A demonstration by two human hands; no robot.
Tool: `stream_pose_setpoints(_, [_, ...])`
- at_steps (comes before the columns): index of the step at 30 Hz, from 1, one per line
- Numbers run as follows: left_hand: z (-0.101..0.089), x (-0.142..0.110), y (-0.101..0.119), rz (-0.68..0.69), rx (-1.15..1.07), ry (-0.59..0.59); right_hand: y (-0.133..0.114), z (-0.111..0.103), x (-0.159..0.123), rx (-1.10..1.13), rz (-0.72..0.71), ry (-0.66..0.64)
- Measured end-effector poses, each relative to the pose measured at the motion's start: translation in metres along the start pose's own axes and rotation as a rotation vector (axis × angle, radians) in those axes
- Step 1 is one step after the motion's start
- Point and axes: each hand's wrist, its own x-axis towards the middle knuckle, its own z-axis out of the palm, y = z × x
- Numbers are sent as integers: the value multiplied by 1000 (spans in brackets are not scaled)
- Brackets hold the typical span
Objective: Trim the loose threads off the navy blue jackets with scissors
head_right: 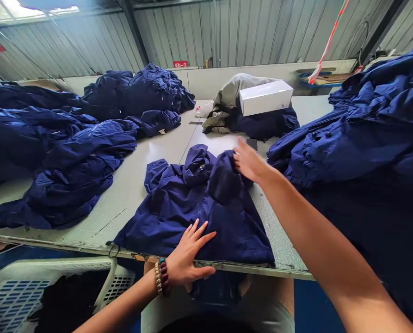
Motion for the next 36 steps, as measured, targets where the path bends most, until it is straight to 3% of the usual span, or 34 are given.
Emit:
stream_pose_setpoints(2, [0, 4, 11, -3, -66, 28, 12, 16, 2, -280, -86, -58])
stream_pose_setpoints(5, [-5, -1, 12, 47, -56, 108, 65, 18, -41, -726, -239, -52])
stream_pose_setpoints(10, [-24, -16, -37, 15, 209, 221, 187, -17, -152, -1117, -191, 146])
stream_pose_setpoints(13, [-29, -6, -71, -19, 293, 137, 227, -36, -180, -1258, -198, 188])
stream_pose_setpoints(17, [-29, 38, -87, 0, 322, 94, 227, -60, -158, -1305, -176, 225])
stream_pose_setpoints(22, [-31, 92, -76, -15, 326, 95, 209, -90, -120, -1158, -175, 288])
stream_pose_setpoints(27, [-16, 77, -58, 41, 280, 170, 211, -92, -139, -1029, -197, 530])
stream_pose_setpoints(31, [-7, 56, -56, 25, 297, 197, 223, -85, -160, -1161, -157, 501])
stream_pose_setpoints(36, [-9, 52, -51, 16, 312, 180, 231, -82, -161, -1196, -168, 518])
